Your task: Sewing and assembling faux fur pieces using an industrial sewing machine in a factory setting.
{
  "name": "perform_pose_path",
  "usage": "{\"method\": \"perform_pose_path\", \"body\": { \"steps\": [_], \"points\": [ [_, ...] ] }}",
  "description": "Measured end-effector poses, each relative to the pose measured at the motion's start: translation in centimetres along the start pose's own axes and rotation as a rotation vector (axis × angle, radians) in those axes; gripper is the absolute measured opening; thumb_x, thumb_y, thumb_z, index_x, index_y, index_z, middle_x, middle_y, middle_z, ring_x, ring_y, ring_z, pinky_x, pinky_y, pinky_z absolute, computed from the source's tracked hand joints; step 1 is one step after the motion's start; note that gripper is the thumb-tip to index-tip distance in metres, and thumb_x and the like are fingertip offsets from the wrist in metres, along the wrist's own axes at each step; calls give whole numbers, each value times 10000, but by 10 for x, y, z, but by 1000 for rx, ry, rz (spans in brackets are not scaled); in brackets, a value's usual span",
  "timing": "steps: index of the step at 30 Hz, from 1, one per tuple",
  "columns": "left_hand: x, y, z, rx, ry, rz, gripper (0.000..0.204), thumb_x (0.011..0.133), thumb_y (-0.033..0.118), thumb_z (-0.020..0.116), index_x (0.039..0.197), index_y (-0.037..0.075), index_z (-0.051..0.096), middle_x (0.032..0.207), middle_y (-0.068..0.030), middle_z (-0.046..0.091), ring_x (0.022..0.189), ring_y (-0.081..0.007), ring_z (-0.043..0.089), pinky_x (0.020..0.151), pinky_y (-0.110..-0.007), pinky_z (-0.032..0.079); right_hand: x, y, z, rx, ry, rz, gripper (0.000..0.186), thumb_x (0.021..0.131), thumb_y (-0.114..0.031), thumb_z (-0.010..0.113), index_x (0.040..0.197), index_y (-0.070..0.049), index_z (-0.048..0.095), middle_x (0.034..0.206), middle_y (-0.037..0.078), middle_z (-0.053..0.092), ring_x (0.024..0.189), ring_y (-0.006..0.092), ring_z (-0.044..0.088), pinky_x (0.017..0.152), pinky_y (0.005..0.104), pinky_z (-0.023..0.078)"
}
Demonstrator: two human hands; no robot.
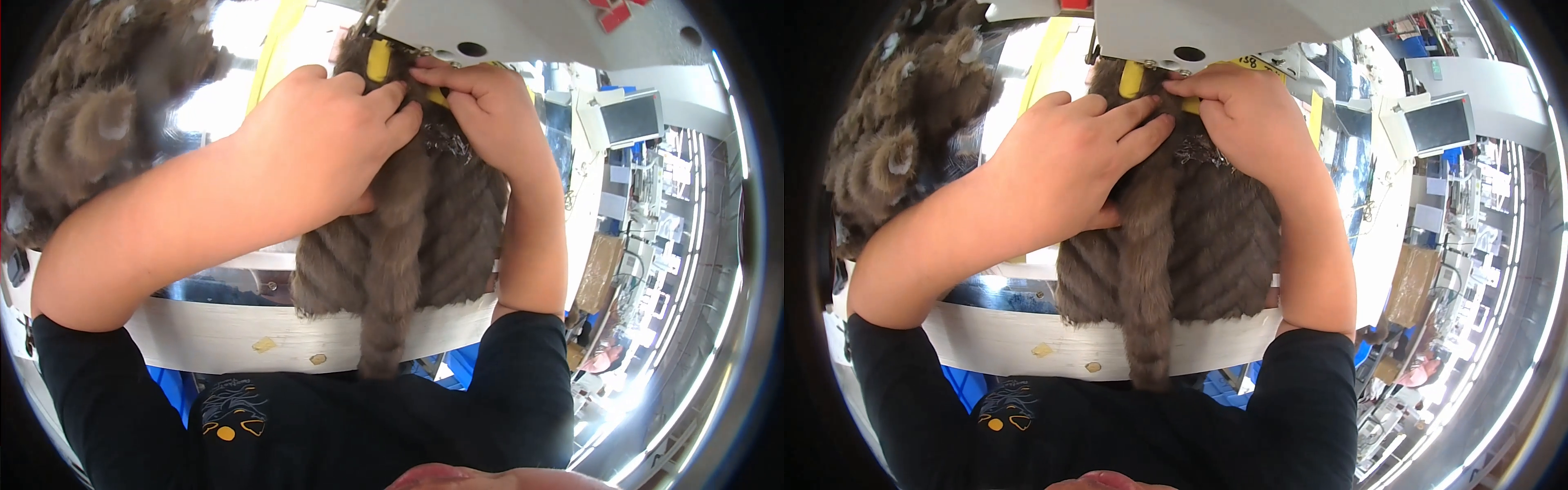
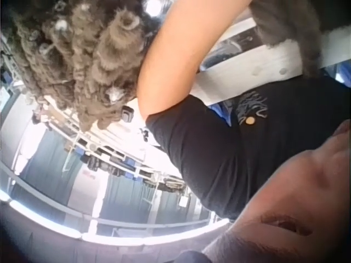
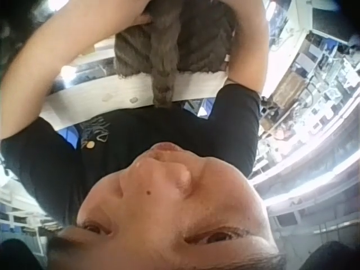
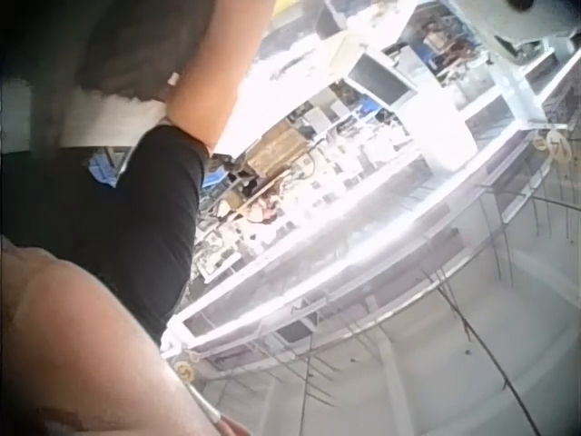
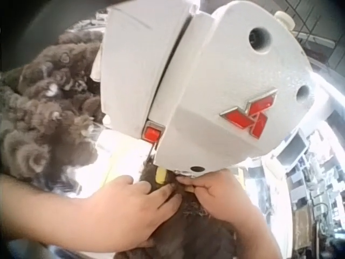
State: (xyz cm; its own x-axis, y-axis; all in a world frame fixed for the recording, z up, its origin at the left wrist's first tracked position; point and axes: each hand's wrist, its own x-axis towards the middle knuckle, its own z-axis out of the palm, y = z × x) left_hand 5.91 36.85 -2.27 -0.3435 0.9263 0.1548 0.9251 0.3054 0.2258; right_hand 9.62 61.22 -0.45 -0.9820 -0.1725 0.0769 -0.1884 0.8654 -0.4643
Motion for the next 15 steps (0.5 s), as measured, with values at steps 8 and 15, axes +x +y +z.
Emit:
{"method": "perform_pose_path", "body": {
  "steps": [8,15],
  "points": [
    [8,-6,0,2,-38,-55,923,670,329,908,1469,77,520,1429,-88,594,1077,-236,649,897,-384,533,9,7,0,-3,56,17,350,837,-46,537,1070,-71,796,946,219,742,906,396,713,859,417,560],
    [12,-7,-2,30,-70,-88,927,694,324,902,1488,61,504,1431,-102,592,1098,-244,650,924,-387,524,14,12,1,6,58,126,266,825,-69,562,988,6,759,899,238,725,855,422,691,802,435,549]
  ]
}}
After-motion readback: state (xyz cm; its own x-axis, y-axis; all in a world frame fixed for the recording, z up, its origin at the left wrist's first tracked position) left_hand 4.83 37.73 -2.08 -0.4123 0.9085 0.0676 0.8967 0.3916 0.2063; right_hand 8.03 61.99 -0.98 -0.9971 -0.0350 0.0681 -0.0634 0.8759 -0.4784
